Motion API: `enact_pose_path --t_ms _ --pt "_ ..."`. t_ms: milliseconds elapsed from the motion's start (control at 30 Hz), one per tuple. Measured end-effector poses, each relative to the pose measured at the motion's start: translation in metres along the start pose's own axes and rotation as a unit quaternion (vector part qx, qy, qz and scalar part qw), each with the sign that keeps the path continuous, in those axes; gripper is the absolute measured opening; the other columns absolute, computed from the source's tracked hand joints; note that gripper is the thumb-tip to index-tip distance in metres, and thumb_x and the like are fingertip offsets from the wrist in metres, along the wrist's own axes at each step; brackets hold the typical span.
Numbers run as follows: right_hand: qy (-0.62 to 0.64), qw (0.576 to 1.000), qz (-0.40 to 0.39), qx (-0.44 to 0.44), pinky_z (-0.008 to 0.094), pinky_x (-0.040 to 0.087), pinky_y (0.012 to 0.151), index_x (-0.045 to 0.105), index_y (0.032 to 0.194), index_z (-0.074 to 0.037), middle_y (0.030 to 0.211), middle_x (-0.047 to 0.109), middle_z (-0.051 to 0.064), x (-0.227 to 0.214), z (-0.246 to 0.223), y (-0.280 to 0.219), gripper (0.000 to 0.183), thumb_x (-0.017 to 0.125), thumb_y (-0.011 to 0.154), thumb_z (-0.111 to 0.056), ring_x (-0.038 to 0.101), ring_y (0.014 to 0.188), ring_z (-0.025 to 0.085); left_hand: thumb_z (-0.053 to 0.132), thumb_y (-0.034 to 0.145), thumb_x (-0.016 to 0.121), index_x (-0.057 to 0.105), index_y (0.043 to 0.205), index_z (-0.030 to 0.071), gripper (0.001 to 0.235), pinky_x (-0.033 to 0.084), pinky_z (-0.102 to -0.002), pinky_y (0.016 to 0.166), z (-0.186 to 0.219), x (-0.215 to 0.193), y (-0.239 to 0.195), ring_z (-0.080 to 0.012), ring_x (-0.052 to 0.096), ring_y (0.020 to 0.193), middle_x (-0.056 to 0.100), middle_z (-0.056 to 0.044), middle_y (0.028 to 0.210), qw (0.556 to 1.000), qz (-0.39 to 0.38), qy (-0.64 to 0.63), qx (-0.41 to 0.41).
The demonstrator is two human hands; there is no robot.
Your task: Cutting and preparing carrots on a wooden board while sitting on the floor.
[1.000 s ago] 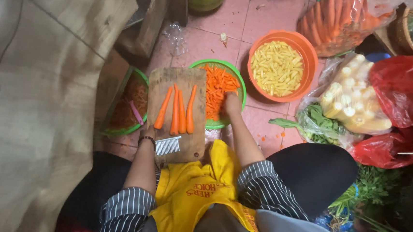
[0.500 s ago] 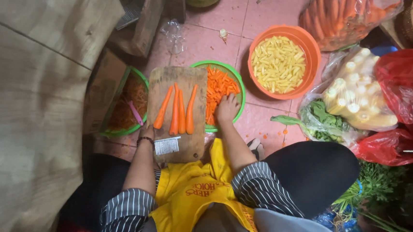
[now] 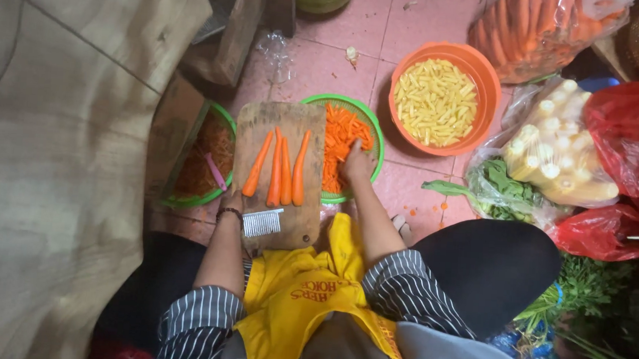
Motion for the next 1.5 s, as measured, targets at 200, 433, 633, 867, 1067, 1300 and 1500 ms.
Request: enact_pose_path --t_ms 200,433,633,867,1067,1300,1500 --pt "-0.003 0.998 0.027 -0.062 0.054 0.036 0.11 0.021 0.154 -0.007 0.123 0.066 0.027 0.022 0.008 0.005 0.101 0.079 0.082 -0.047 0.051 0.129 0.047 0.047 0.089 0.057 0.064 0.14 0.017 0.06 0.052 -0.042 0.092 0.02 0.015 0.02 -0.0306 0.068 0.113 0.07 -0.017 0.127 0.988 -0.015 -0.082 0.126" --pt "0.074 0.989 -0.118 -0.052 0.042 0.057 0.084 0.06 0.125 0.001 0.104 0.076 0.022 -0.006 0.021 -0.011 0.076 0.082 0.07 -0.047 0.073 0.094 0.034 0.054 0.09 0.061 0.065 0.134 0.002 0.069 0.053 -0.045 0.093 -0.001 0.008 0.004 -0.0333 0.069 0.116 0.069 -0.021 0.13 1.0 -0.021 -0.001 -0.018" --pt "0.194 0.958 -0.197 -0.081 0.037 0.057 0.061 0.072 0.081 0.0 0.079 0.073 0.014 -0.039 0.044 -0.01 0.041 0.078 0.072 -0.04 0.071 0.07 0.024 0.055 0.09 0.063 0.065 0.13 -0.003 0.071 0.053 -0.048 0.094 0.001 0.003 -0.004 -0.0369 0.067 0.118 0.066 -0.023 0.133 0.999 0.003 0.001 -0.045" --pt "0.31 0.916 -0.248 -0.061 0.031 0.057 0.056 0.063 0.114 -0.004 0.091 0.07 0.009 -0.112 0.032 -0.063 0.042 0.072 0.084 -0.032 0.067 0.071 0.018 0.047 0.086 0.065 0.068 0.128 0.006 0.058 0.053 -0.049 0.094 -0.007 -0.02 -0.03 -0.0361 0.068 0.116 0.069 -0.02 0.129 0.997 0.028 -0.07 -0.018" --pt "0.312 0.912 -0.248 -0.103 0.029 0.059 0.058 0.067 0.119 0.0 0.091 0.071 0.008 -0.114 0.029 -0.063 0.045 0.072 0.087 -0.031 0.068 0.071 0.016 0.045 0.087 0.064 0.068 0.129 0.007 0.057 0.053 -0.048 0.095 0.026 -0.038 -0.062 -0.0358 0.067 0.117 0.068 -0.019 0.13 0.997 0.034 -0.062 -0.019" --pt "0.268 0.911 -0.305 -0.073 0.029 0.042 0.047 0.074 0.112 -0.001 0.077 0.067 0.006 -0.067 0.063 -0.045 0.042 0.07 0.088 -0.035 0.055 0.055 0.013 0.043 0.088 0.063 0.068 0.13 0.008 0.055 0.052 -0.047 0.097 0.059 -0.065 -0.105 -0.0355 0.066 0.119 0.067 -0.018 0.132 0.998 0.043 -0.052 -0.011" --pt "0.282 0.908 -0.286 -0.12 0.028 0.049 0.054 0.075 0.114 0.003 0.088 0.071 0.007 -0.082 0.064 -0.045 0.045 0.071 0.087 -0.034 0.062 0.064 0.011 0.041 0.088 0.063 0.068 0.131 0.009 0.053 0.052 -0.046 0.098 0.05 -0.047 -0.08 -0.0352 0.065 0.121 0.066 -0.018 0.134 0.998 0.045 -0.035 -0.004"
Point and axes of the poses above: each hand's wrist, its own y-axis towards the middle knuckle, its own x-axis out of the palm, z = x × y, the point moved 7 cm from there along y, towards the middle knuckle
